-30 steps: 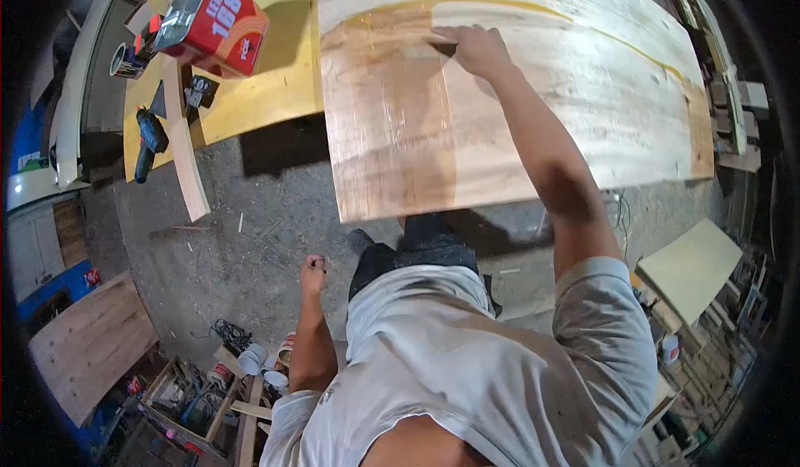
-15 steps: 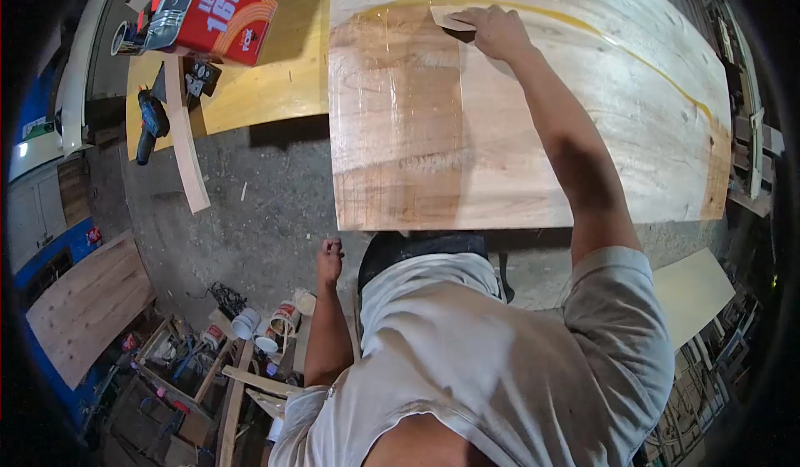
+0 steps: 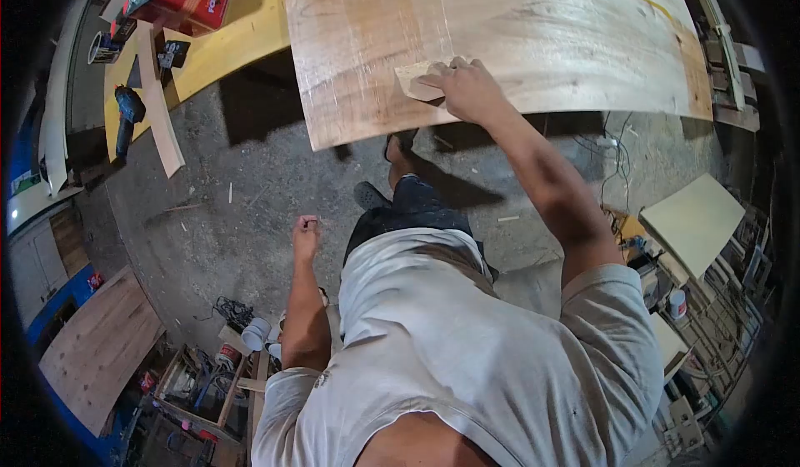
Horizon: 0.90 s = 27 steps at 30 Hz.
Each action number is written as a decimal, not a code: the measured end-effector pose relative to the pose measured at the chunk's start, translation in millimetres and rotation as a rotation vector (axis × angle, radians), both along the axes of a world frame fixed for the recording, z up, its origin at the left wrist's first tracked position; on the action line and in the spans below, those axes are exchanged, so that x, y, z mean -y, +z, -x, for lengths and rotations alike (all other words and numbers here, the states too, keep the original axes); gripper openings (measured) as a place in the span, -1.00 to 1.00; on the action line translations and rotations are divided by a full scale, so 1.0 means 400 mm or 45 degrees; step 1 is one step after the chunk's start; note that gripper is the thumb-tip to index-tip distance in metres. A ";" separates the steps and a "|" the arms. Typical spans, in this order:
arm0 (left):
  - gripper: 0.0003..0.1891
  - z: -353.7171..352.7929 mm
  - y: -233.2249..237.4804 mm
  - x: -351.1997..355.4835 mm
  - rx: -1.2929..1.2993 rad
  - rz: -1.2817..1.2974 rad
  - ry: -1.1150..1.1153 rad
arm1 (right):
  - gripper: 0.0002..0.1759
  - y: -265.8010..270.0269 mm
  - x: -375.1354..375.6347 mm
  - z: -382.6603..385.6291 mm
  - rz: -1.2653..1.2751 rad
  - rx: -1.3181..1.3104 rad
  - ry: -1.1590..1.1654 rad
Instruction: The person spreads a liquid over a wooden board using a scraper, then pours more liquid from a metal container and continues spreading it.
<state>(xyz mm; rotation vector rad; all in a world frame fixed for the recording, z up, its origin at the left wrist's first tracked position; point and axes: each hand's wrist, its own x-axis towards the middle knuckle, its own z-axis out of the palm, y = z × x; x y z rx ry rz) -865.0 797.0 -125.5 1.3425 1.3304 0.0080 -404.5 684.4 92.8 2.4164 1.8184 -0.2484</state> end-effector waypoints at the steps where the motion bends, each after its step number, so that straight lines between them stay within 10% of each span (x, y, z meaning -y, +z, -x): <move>1: -0.86 0.022 0.005 0.017 0.002 0.002 -0.008 | -0.45 0.003 0.025 0.032 0.005 -0.009 -0.006; 10: -0.86 0.150 -0.022 0.096 -0.052 -0.117 -0.145 | -0.54 0.013 0.191 0.189 -0.127 0.065 0.067; 12: -0.86 0.152 -0.033 0.097 0.033 -0.056 -0.116 | -0.39 0.076 0.191 0.166 0.252 -0.481 -0.126; 27: -0.84 -0.122 -0.011 0.066 -0.088 -0.067 0.139 | -0.41 0.017 -0.325 -0.568 -0.203 0.162 -0.252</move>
